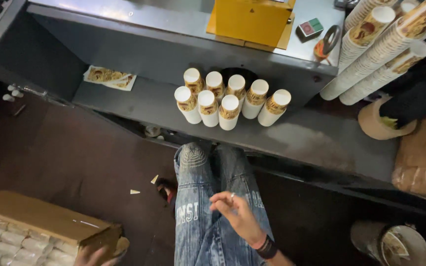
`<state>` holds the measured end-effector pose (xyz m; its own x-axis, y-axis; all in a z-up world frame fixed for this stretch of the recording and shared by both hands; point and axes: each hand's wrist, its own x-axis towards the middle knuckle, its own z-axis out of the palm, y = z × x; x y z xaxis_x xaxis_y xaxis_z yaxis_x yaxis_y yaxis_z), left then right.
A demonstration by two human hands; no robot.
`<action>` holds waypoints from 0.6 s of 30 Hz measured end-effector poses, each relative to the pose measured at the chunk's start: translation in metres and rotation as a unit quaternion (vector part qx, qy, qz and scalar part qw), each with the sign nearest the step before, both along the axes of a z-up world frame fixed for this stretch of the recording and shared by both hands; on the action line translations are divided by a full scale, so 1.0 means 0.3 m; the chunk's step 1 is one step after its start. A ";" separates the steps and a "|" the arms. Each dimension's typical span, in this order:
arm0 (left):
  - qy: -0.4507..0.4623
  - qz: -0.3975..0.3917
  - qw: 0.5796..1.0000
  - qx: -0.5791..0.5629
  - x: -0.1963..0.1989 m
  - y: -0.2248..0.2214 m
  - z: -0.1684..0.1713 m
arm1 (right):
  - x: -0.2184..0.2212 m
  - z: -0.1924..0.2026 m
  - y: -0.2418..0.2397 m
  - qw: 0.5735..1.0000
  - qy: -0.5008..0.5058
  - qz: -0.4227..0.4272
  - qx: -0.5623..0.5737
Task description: Organizing paper cups on a workstation and then placing them into individual plastic sleeves for packaging.
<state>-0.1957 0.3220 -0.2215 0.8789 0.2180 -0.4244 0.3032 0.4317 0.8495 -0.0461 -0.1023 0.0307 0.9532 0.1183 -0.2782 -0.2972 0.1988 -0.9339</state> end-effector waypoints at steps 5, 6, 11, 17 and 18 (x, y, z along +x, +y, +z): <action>-0.007 -0.139 0.946 0.293 0.539 -0.603 0.669 | -0.005 0.154 0.095 0.983 -0.107 0.043 -0.146; 0.009 -0.339 0.782 0.523 0.522 -0.742 0.834 | -0.009 0.190 0.106 0.962 -0.180 0.018 -0.206; -0.183 -0.352 0.847 0.354 0.583 -0.913 0.985 | 0.001 0.124 -0.019 0.968 -0.087 -0.117 -0.203; -0.024 -0.386 0.922 0.020 0.595 -0.934 0.915 | -0.022 0.071 -0.141 0.971 -0.096 -0.081 -0.202; -0.028 -0.367 0.930 0.006 0.601 -0.931 0.924 | -0.021 0.089 -0.140 0.970 -0.085 -0.078 -0.213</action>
